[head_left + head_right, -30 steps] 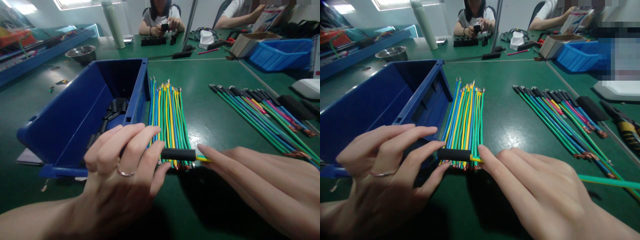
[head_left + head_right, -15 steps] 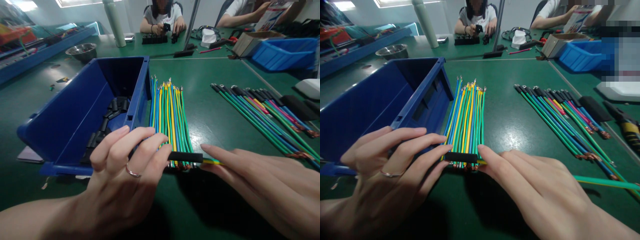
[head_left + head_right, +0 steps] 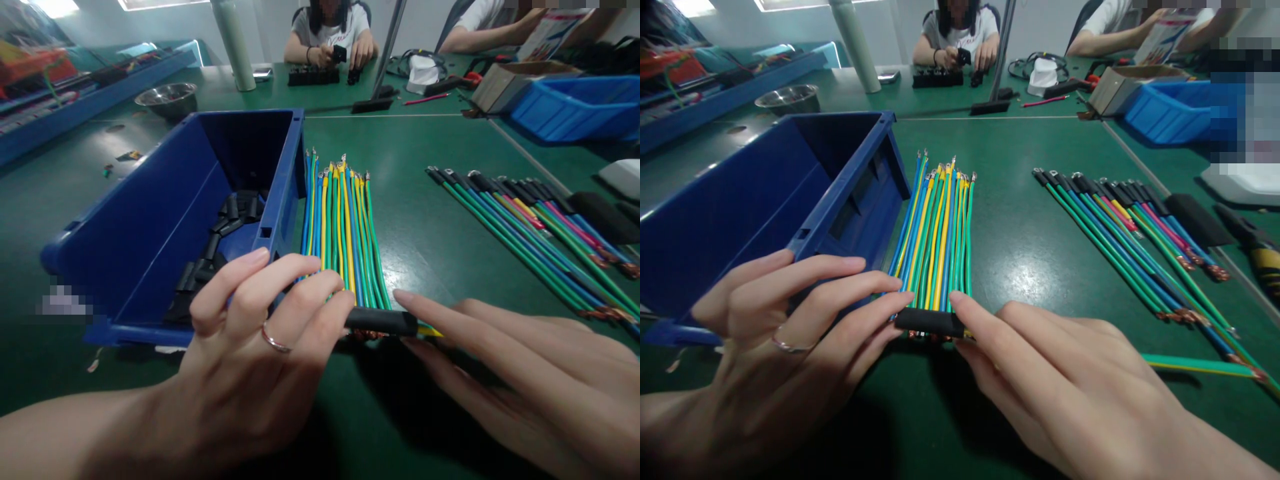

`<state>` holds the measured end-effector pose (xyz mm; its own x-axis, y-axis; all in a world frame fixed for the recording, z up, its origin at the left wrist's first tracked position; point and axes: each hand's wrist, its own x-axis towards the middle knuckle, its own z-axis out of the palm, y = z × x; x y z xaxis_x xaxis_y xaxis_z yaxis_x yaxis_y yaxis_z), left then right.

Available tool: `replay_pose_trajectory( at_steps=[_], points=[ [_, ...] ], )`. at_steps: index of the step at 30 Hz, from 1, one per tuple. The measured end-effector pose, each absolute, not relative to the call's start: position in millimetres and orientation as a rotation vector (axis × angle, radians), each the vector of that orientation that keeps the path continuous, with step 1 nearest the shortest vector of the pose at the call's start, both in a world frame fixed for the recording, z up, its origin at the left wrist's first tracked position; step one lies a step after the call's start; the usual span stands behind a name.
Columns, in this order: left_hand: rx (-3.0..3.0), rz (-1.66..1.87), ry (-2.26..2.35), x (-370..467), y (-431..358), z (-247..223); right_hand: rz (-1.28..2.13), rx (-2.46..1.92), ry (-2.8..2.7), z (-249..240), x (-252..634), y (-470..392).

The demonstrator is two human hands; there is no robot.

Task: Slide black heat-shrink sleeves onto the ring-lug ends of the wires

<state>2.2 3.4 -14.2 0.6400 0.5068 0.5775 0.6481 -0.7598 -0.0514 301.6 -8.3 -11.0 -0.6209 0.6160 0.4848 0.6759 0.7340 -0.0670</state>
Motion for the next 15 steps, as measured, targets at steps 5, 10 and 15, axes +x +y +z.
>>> replay_pose_trajectory(
  at_steps=[5, 10, 15],
  points=[
    [-2.618, -0.823, -0.921, 4.9, 3.2, -10.0, -0.172, -0.956, -2.501, -8.4, 295.9, -4.4],
    [-2.625, -0.865, -0.895, 5.4, 2.6, -7.2, -0.156, -0.979, -2.521, -11.2, 298.2, -6.9],
    [-2.619, -0.886, -0.911, 5.7, 3.5, -8.8, -0.111, -0.961, -2.509, -9.7, 297.3, -8.1]
  ],
)
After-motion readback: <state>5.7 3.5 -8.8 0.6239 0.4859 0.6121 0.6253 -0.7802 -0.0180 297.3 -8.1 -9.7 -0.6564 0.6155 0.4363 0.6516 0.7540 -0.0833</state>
